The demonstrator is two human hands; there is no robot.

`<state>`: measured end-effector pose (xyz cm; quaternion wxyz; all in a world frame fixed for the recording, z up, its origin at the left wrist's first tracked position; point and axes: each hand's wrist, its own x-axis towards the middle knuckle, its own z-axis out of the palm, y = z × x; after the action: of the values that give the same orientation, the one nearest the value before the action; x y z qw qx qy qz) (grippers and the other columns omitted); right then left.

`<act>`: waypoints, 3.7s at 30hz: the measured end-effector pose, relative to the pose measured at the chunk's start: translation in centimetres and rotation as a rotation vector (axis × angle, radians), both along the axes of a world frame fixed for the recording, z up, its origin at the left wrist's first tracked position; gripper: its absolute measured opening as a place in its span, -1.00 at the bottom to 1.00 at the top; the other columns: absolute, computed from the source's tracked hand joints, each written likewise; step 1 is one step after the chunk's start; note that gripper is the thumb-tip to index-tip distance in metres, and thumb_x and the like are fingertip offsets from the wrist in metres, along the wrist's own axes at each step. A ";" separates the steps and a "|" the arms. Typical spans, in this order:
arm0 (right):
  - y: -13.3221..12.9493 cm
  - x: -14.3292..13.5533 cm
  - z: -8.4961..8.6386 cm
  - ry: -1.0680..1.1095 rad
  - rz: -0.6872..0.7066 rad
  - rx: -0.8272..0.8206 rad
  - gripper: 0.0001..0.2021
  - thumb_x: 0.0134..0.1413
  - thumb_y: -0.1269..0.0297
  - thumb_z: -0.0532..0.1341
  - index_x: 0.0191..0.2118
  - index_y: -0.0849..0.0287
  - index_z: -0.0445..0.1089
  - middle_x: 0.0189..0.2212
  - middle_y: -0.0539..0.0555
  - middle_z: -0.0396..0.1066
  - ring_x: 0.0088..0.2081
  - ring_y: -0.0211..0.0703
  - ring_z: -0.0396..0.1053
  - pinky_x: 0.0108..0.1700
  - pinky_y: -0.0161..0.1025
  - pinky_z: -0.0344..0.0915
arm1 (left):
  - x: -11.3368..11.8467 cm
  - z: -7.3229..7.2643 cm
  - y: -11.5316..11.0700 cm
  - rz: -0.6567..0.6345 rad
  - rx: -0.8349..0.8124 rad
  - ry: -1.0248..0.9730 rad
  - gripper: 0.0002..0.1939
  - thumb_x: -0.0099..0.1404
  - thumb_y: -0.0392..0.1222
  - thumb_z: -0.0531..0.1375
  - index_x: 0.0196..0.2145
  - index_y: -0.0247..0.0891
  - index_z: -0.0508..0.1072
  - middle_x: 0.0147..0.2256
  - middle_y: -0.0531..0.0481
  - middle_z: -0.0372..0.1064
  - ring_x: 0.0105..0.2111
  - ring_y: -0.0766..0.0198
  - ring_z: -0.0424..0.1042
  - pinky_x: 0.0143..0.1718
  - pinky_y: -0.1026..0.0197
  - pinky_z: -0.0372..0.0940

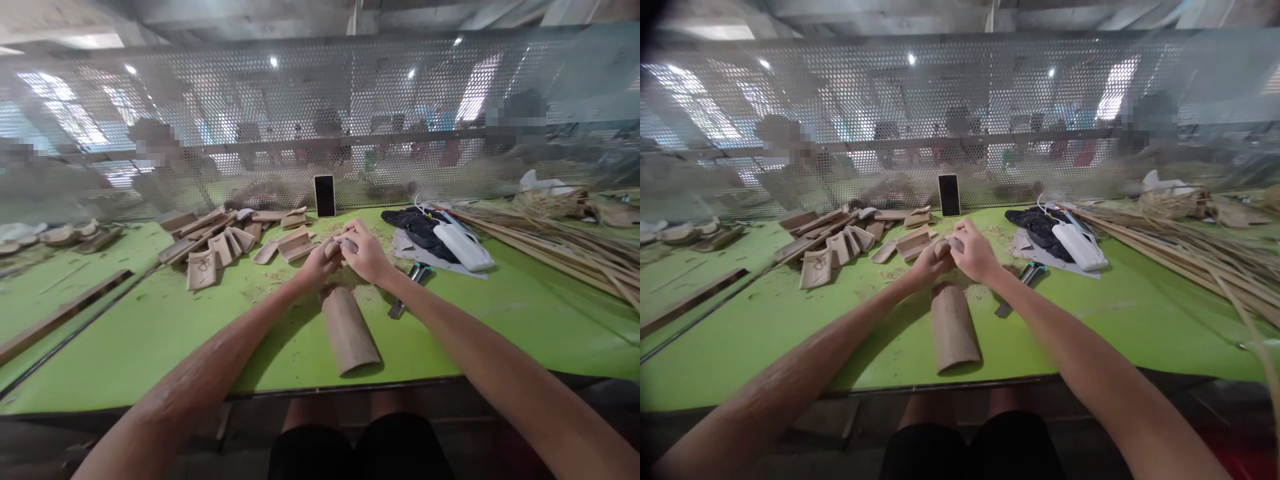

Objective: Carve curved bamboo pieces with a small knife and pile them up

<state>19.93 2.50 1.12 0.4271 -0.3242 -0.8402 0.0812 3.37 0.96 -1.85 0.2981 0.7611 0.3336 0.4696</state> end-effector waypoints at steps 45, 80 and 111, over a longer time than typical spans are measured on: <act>-1.5 -1.1 0.1 -0.159 -0.231 -0.044 -0.85 0.30 0.36 0.10 -0.20 0.16 0.43 -0.09 0.14 0.41 -0.06 -0.06 0.34 -0.03 -0.17 0.29 | -0.8 -0.7 0.0 0.108 0.158 0.139 -0.83 0.34 -0.13 0.14 -0.23 -0.27 0.45 -0.30 -0.01 0.43 -0.34 0.26 0.37 -0.31 0.26 0.30; -1.2 -1.4 -0.9 -0.057 -0.184 0.102 -0.80 0.24 0.38 0.06 -0.23 0.20 0.45 -0.15 0.19 0.39 -0.12 -0.03 0.33 -0.11 -0.15 0.29 | -1.0 -0.6 0.3 0.104 0.025 0.090 -0.84 0.26 -0.15 0.12 -0.42 -0.27 0.30 -0.48 0.07 0.30 -0.49 0.38 0.24 -0.49 0.35 0.17; 0.2 0.0 -0.5 -0.168 -0.287 -0.002 -0.83 0.16 0.45 0.11 -0.33 0.20 0.45 -0.22 0.17 0.38 -0.18 -0.03 0.31 -0.14 -0.13 0.27 | -0.2 1.0 -0.5 -0.012 0.023 0.094 -0.81 0.36 -0.15 0.08 -0.31 -0.30 0.41 -0.45 0.02 0.35 -0.47 0.35 0.31 -0.44 0.32 0.25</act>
<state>19.92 2.69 0.59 0.3624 -0.4470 -0.8178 -0.0071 3.12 0.43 -0.81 0.2761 0.7876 0.3374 0.4354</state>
